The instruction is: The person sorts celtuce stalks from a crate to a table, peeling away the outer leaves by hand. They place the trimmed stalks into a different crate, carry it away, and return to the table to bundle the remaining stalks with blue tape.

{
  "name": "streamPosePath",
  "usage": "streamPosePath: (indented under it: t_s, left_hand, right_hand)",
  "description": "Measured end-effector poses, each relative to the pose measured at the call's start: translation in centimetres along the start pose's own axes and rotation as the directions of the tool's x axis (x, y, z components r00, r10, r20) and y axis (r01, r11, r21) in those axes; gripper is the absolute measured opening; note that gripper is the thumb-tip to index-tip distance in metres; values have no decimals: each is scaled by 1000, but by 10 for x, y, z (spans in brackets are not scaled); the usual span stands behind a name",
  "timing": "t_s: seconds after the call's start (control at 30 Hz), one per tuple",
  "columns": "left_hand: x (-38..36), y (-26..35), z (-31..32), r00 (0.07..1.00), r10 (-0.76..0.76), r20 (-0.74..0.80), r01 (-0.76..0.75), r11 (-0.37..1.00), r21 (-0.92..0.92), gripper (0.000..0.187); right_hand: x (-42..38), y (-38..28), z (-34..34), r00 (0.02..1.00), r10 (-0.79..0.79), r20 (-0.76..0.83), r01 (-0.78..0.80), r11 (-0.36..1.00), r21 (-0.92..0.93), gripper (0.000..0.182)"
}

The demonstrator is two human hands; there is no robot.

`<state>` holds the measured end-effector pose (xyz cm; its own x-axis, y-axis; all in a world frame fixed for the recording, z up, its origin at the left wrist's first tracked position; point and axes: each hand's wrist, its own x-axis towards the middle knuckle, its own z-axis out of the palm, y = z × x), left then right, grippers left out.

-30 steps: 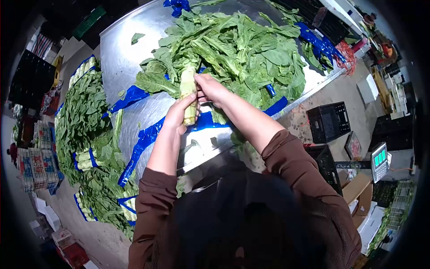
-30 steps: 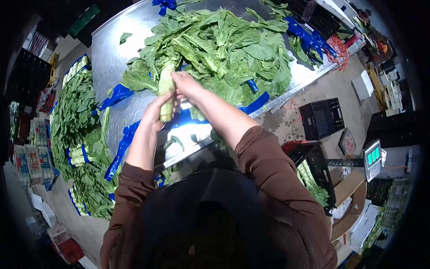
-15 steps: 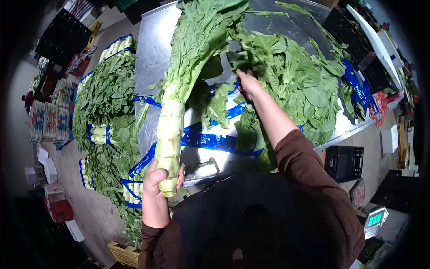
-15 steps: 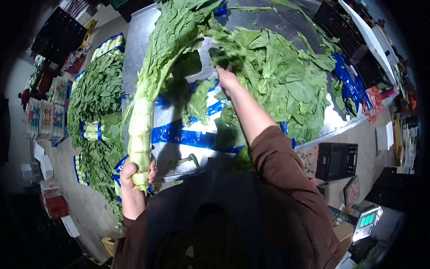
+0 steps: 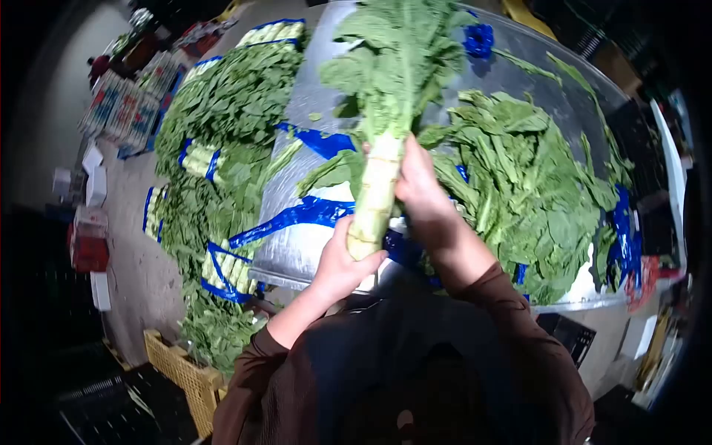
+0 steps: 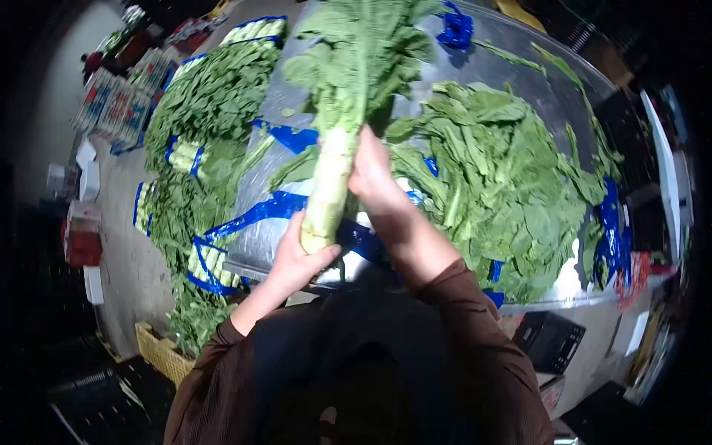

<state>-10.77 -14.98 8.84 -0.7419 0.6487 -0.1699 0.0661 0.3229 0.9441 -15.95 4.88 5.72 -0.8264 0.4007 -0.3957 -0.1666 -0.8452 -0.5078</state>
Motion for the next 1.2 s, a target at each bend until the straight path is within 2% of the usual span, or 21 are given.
streamPosePath:
  t_s: [0.1, 0.2, 0.27, 0.3, 0.33, 0.4, 0.43, 0.5, 0.53, 0.63, 0.67, 0.7, 0.73, 0.77, 0.8, 0.87, 0.93, 1.0, 1.07, 1.13, 1.2]
  left_hand:
    - [2, -1, -4, 997, -65, -34, 67, 995, 71, 67]
    - [7, 3, -7, 996, 87, 17, -87, 995, 56, 66]
    - [9, 6, -5, 949, -57, 311, 167, 925, -340, 70]
    - [9, 9, -2, 921, -30, 387, 214, 871, -442, 74]
    - [9, 8, -2, 929, -24, 369, 201, 871, -449, 74]
    - [11, 5, -3, 885, -8, 466, 319, 738, -594, 78]
    - [13, -4, -2, 864, 55, 501, 306, 733, -608, 78]
    - [15, -5, -1, 822, 112, 558, 355, 665, -657, 77]
    - [14, -7, -1, 769, 169, 617, 417, 599, -684, 75]
    - [19, -10, 0, 683, 265, 681, 544, 436, -716, 72]
    - [22, -9, 0, 642, 272, 716, 576, 445, -686, 72]
    - [26, -6, -5, 778, 113, 618, 420, 638, -645, 79]
    - [32, -4, -5, 885, 21, 466, 259, 809, -528, 87]
    - [30, -1, -2, 902, 82, 425, 105, 911, -399, 97]
    - [33, -10, 16, 961, 213, 179, -201, 976, -84, 92]
    - [31, 3, 22, 993, -81, 88, 86, 995, -56, 82]
    - [28, 2, 24, 1000, -15, 18, 16, 998, -64, 63]
    - [26, 5, 24, 1000, 11, -20, -14, 990, -138, 64]
    - [26, 0, 25, 998, 7, -66, -12, 998, -68, 67]
    - [25, -3, 24, 994, 9, -107, -8, 1000, 7, 70]
    - [26, -4, 19, 994, 77, -84, -82, 995, -58, 68]
  right_hand:
    - [5, -7, -13, 994, 109, -11, -108, 990, 88, 27]
    - [5, -19, -20, 995, 73, 67, -74, 997, 9, 21]
    - [34, -10, -58, 945, 210, 252, -271, 932, 241, 25]
    - [30, -12, -58, 741, 344, 577, -544, 811, 215, 29]
    - [34, -16, -50, 502, 290, 815, -696, 694, 182, 31]
    - [19, -33, -46, 913, 101, 395, -299, 825, 479, 43]
    - [-28, -45, -4, 951, 99, 293, -251, 800, 546, 52]
    - [-37, -54, -6, 904, 18, 427, -258, 818, 513, 54]
    - [-41, -57, -8, 790, 35, 613, -428, 747, 509, 55]
    - [-34, -69, -14, 765, -76, 640, -129, 955, 267, 57]
    - [-23, -72, -18, 878, -112, 465, -17, 964, 265, 59]
    - [-42, -67, 13, 958, -283, -55, 281, 959, -31, 57]
    - [-47, -66, 29, 918, -296, -262, 295, 954, -45, 55]
    - [-45, -60, 25, 909, -378, -175, 358, 924, -134, 52]
    - [-33, -51, 15, 906, -416, -83, 408, 908, -96, 52]
    - [-33, -43, 17, 909, -410, 80, 409, 912, 29, 64]
    - [-44, -53, 13, 891, -204, 406, 124, 969, 214, 76]
    - [-46, -50, 18, 844, -256, 471, 260, 964, 59, 85]
    - [-32, -39, 22, 866, -341, 365, 358, 933, 23, 78]
    - [-28, -37, 26, 971, -235, 44, 239, 962, -131, 67]
    - [-16, -34, 20, 977, -213, 8, 212, 976, 56, 52]
